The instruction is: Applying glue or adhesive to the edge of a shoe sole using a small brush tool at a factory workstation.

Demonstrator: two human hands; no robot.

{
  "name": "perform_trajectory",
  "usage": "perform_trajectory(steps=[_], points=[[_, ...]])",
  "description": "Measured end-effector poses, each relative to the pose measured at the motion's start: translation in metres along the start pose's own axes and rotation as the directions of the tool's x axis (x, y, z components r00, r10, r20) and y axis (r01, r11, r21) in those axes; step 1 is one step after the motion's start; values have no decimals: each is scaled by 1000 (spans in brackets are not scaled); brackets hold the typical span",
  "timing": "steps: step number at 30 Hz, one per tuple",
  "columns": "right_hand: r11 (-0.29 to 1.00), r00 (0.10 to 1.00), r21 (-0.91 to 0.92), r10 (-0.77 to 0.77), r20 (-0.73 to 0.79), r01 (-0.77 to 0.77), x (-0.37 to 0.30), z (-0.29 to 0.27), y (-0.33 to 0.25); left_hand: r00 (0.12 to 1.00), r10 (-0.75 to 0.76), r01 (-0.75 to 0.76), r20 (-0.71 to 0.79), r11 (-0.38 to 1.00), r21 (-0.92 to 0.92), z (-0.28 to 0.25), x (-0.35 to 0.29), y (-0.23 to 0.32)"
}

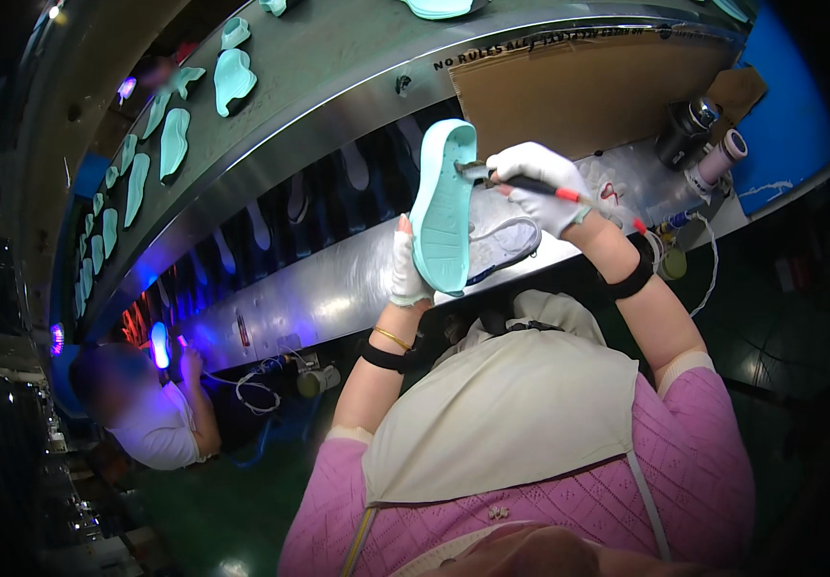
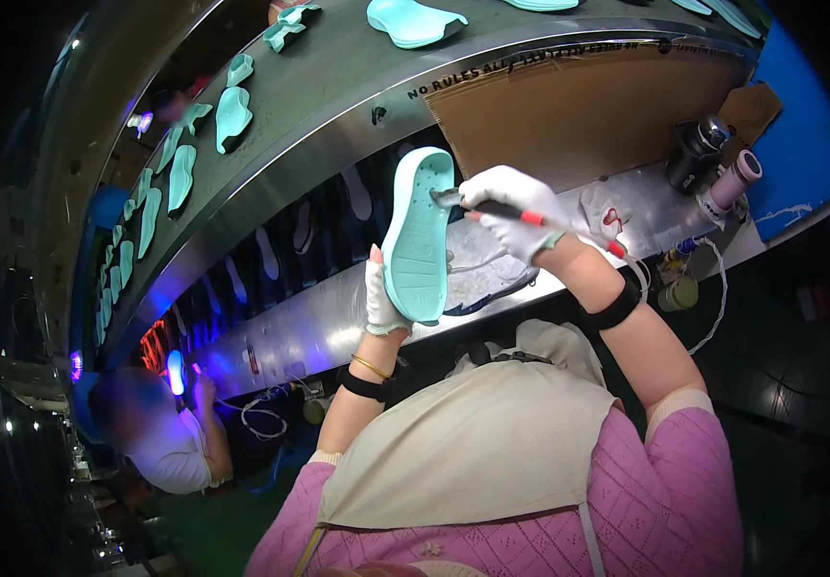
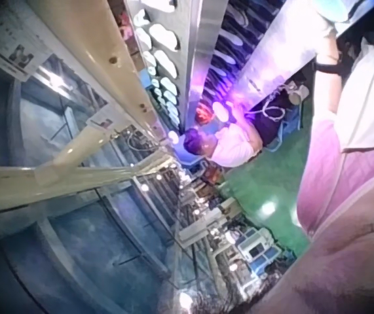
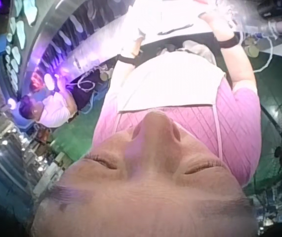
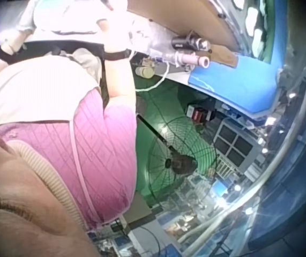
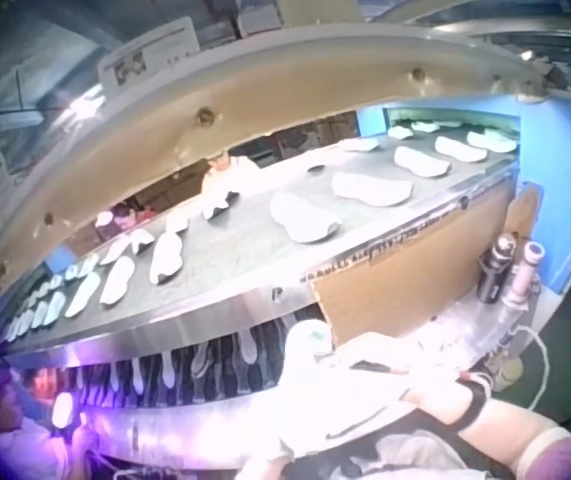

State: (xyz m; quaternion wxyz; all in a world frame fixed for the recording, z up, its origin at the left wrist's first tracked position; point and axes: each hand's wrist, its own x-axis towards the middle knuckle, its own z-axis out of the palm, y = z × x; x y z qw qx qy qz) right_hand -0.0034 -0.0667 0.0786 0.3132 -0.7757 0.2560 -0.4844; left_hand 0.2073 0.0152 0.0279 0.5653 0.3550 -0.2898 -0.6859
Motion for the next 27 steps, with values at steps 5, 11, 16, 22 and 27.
perform_trajectory(steps=[5,11,16,22,27], points=[[1000,979,-15,13,204,-10,-14,4,-19,996,89,-89,-14,996,2,-20,6,-1],[982,952,160,-143,272,102,-10,15,-25,989,143,-143,-33,990,-12,-1,9,16],[992,947,119,-71,313,36,-15,-2,-40,972,234,-233,11,966,108,1,16,49],[964,991,231,136,4,-133,-18,-24,-40,943,298,-301,146,954,-4,48,63,149],[932,954,207,299,22,-297,-22,-12,-50,695,700,-405,-167,572,713,-23,139,231]])
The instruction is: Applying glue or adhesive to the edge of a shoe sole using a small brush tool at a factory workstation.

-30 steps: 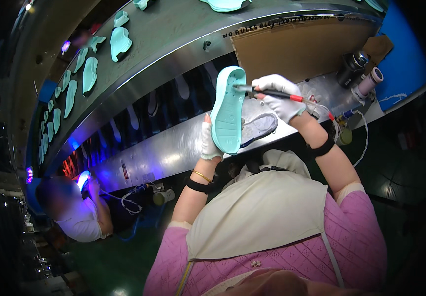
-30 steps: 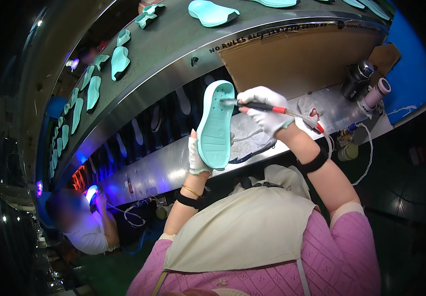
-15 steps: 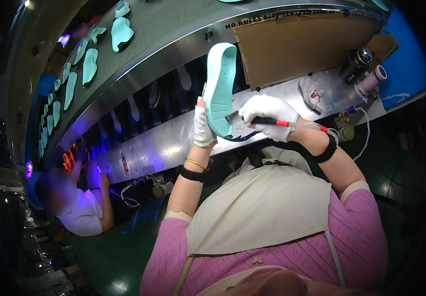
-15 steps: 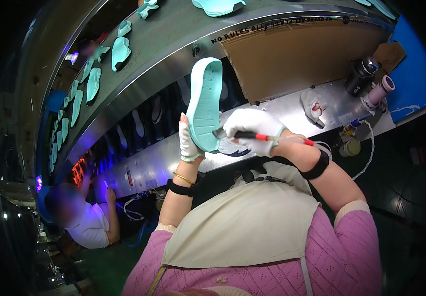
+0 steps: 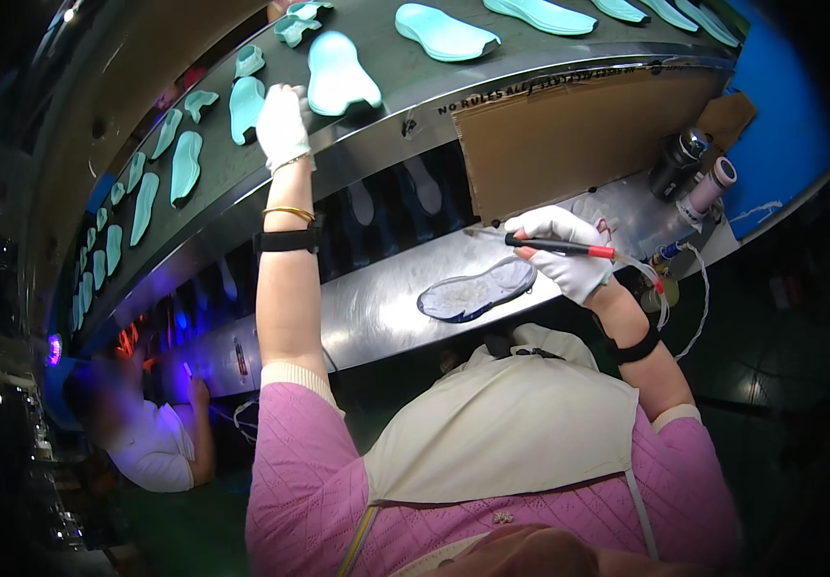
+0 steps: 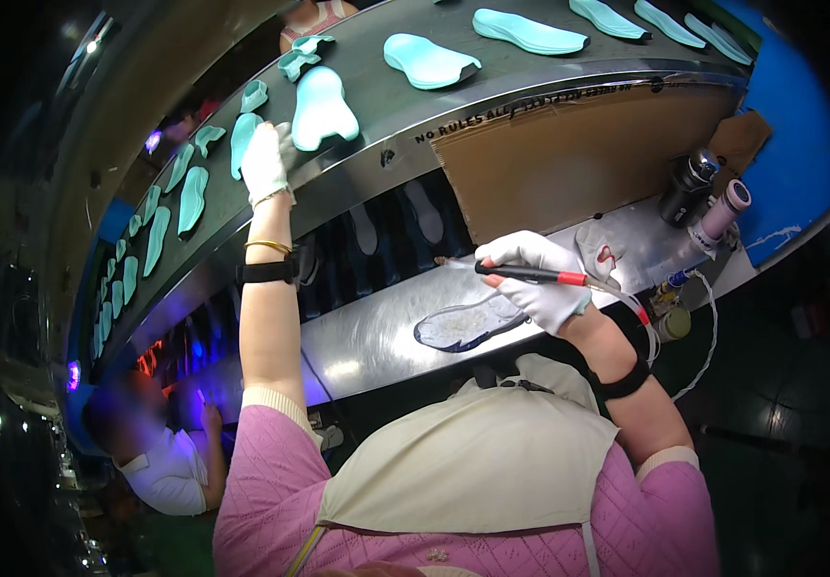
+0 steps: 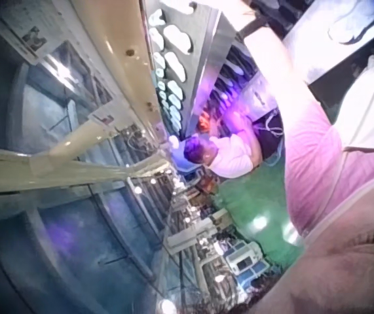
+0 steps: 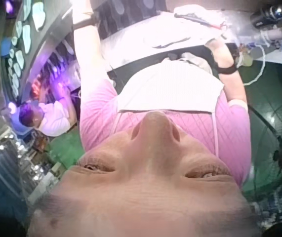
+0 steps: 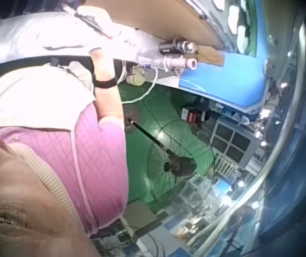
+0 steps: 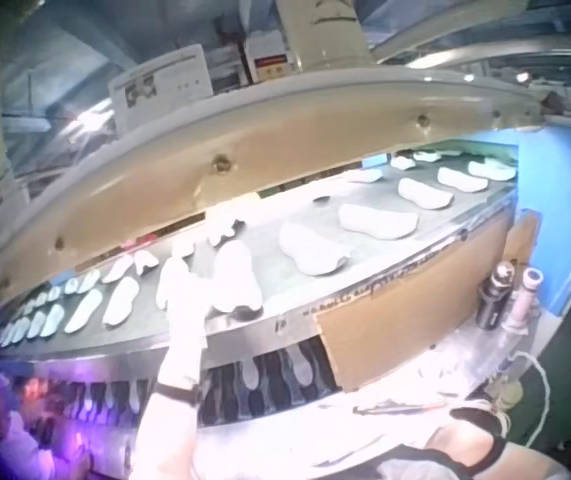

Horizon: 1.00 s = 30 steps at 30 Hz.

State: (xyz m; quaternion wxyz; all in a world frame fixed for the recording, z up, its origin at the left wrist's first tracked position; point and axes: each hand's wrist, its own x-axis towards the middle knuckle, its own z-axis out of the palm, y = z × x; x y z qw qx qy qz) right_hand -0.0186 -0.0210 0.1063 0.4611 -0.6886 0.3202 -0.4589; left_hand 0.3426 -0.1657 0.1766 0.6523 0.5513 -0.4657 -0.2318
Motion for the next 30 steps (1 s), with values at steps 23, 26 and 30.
perform_trajectory(steps=[23,26,30], points=[[957,971,170,238,14,-236,5,-3,53,927,231,114,295,576,-809,-127,-110,90],[964,983,195,182,15,-182,9,3,53,840,125,391,528,535,-749,-81,-140,61],[966,986,207,164,-23,-155,11,10,54,803,-237,595,547,356,-720,-3,-220,0]])
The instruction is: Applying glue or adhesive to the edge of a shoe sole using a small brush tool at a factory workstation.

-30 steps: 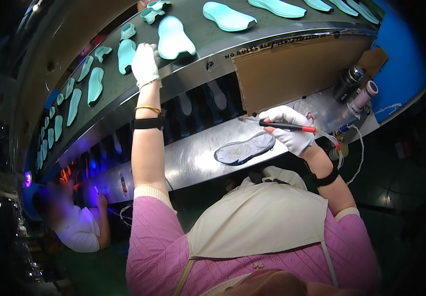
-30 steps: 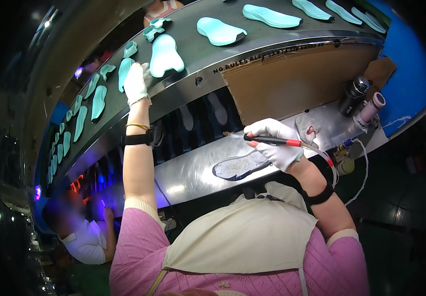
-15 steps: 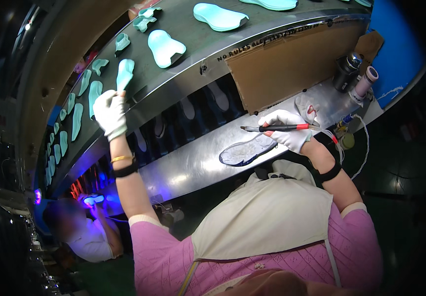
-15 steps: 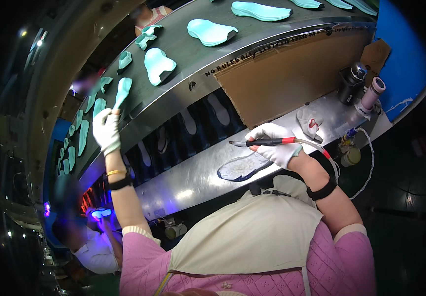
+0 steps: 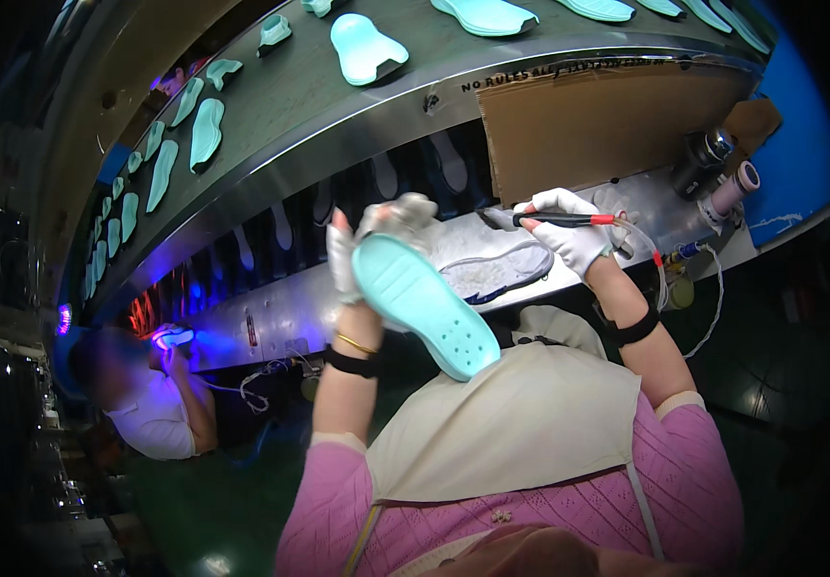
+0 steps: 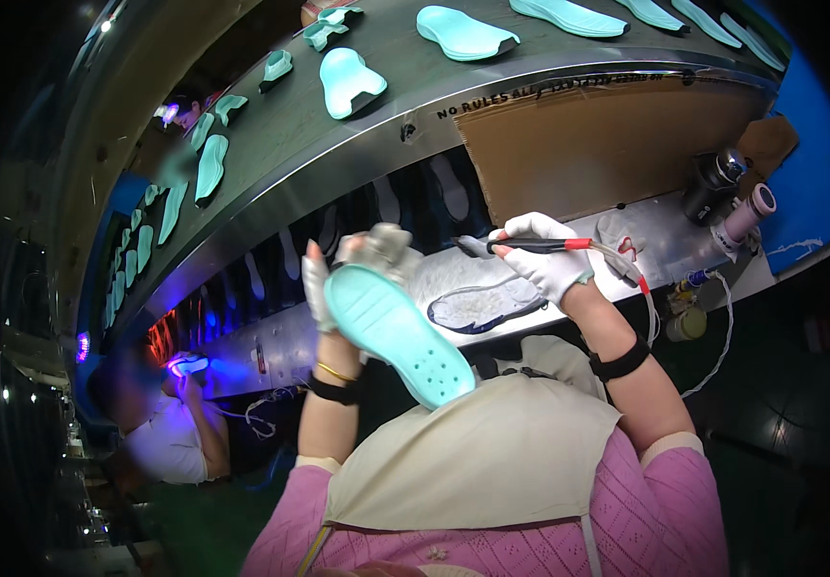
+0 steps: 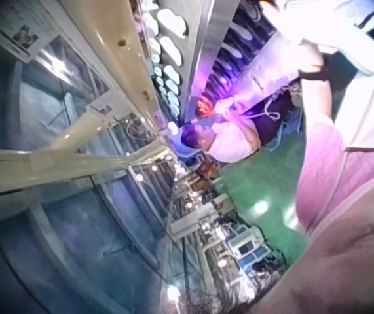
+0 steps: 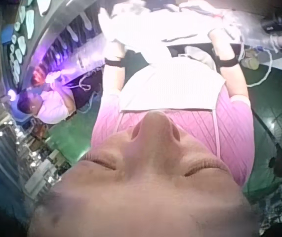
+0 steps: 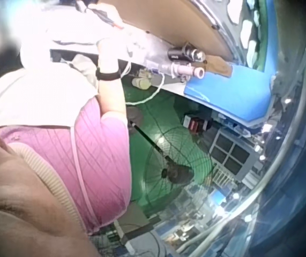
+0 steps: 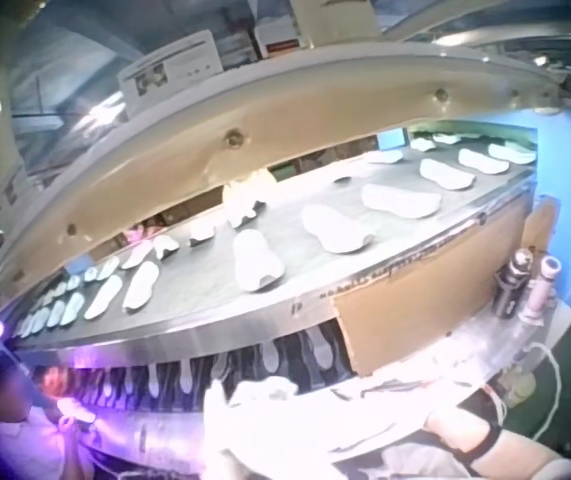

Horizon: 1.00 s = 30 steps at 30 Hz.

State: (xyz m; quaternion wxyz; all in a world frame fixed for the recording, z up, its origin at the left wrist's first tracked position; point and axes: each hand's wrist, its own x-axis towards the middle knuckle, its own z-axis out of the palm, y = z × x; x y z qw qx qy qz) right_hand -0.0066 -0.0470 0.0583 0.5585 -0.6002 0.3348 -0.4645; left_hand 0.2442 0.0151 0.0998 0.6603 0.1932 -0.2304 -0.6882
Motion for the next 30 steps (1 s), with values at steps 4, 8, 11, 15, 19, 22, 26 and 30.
perform_trajectory(steps=[4,8,11,15,19,22,26,30], points=[[991,997,114,64,53,-70,-1,19,-31,971,-236,239,41,953,-188,-6,-18,-34],[980,995,195,29,100,-48,9,38,-23,975,-174,146,-139,971,-189,-2,-12,-52],[956,997,295,-14,78,-10,18,48,-16,988,-104,93,-116,991,-101,11,-11,-61],[948,998,314,-57,36,43,20,60,-16,973,-29,27,-228,1000,-11,14,-9,-73],[984,988,172,-64,140,40,11,68,-14,951,91,-92,-296,996,11,2,0,-76],[979,987,203,-52,149,21,9,62,-24,959,81,-77,-272,997,26,-1,-2,-68],[913,914,-134,-359,189,386,4,70,-23,958,44,-49,-283,999,-11,-15,2,-65],[976,943,-105,-155,295,193,-7,62,-16,982,14,-25,-191,998,-56,-23,1,-60]])
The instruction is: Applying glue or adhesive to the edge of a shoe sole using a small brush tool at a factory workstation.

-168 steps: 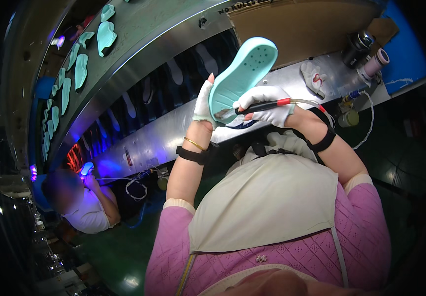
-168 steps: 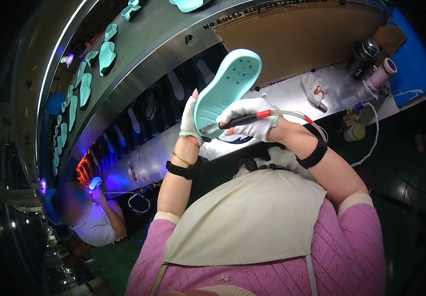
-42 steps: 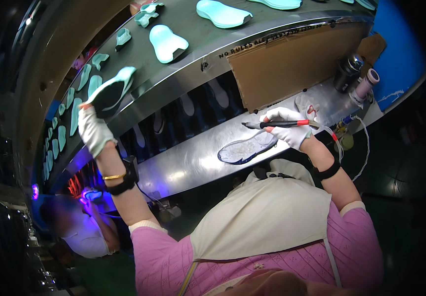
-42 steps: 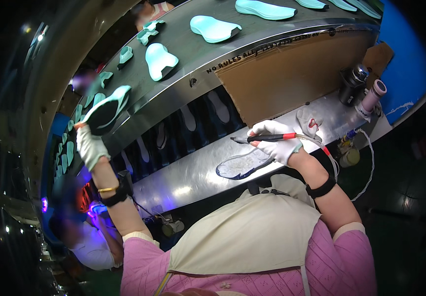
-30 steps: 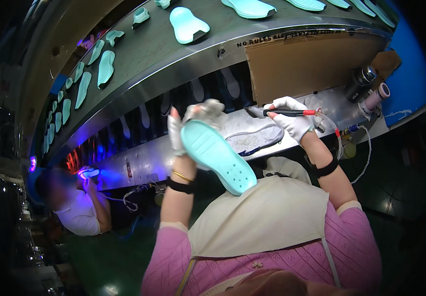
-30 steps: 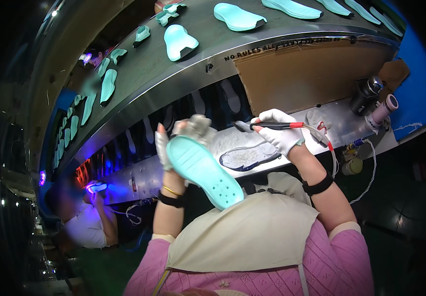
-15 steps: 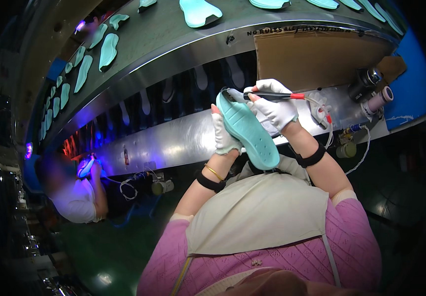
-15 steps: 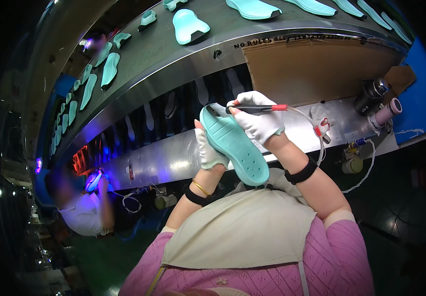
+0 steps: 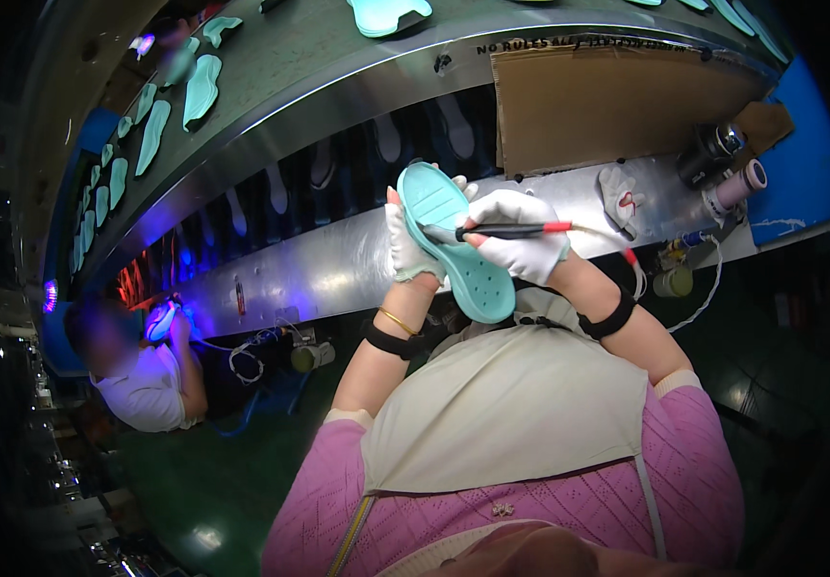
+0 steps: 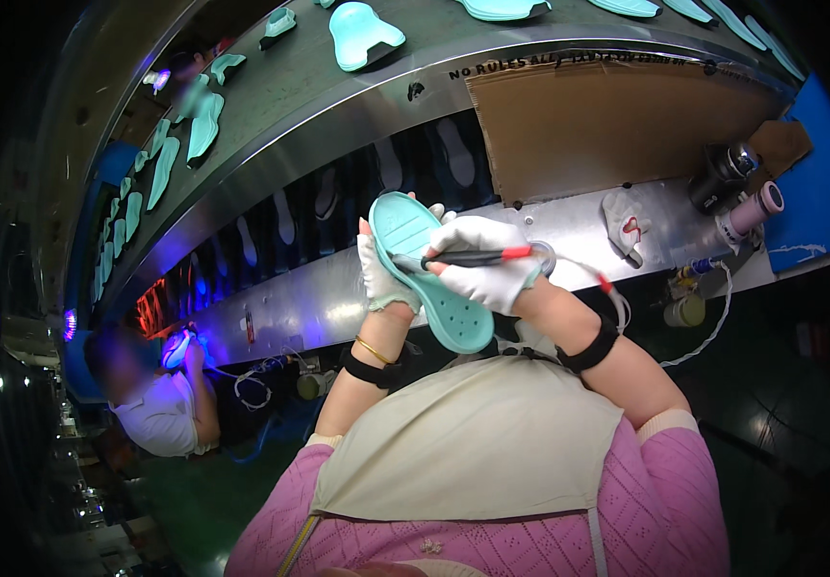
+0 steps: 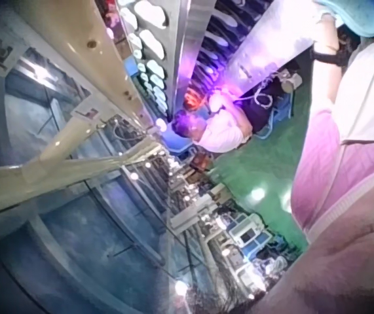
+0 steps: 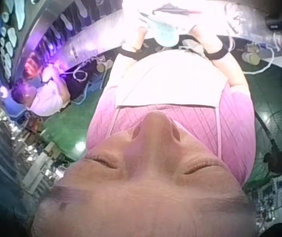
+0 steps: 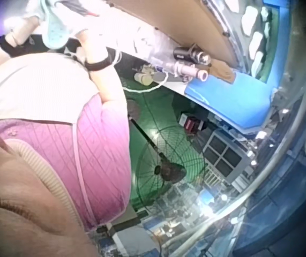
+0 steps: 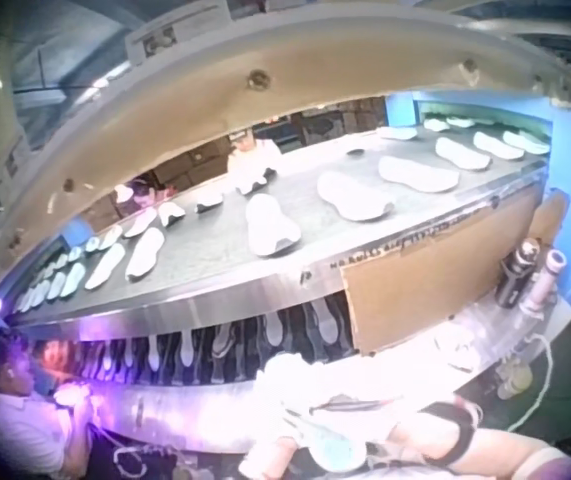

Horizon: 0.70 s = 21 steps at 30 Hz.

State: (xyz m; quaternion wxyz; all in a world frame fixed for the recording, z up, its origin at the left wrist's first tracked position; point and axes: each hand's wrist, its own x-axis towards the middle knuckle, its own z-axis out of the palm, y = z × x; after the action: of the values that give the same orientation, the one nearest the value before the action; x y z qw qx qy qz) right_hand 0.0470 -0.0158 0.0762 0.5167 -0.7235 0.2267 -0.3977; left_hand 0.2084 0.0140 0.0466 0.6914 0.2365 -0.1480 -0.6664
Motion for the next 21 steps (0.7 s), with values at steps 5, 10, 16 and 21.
perform_trajectory(steps=[5,10,16,21], points=[[997,997,65,38,-69,-33,-15,2,0,969,-246,246,3,965,-90,-8,-5,5],[808,843,269,536,35,-525,-31,-9,16,952,-307,306,0,950,60,-14,-47,-24],[961,983,218,182,-30,-171,-38,-5,16,977,-183,194,-108,976,101,-27,-44,-34],[891,940,349,333,-72,-289,-30,-5,12,999,27,-27,-37,1000,12,-11,-21,-33]])
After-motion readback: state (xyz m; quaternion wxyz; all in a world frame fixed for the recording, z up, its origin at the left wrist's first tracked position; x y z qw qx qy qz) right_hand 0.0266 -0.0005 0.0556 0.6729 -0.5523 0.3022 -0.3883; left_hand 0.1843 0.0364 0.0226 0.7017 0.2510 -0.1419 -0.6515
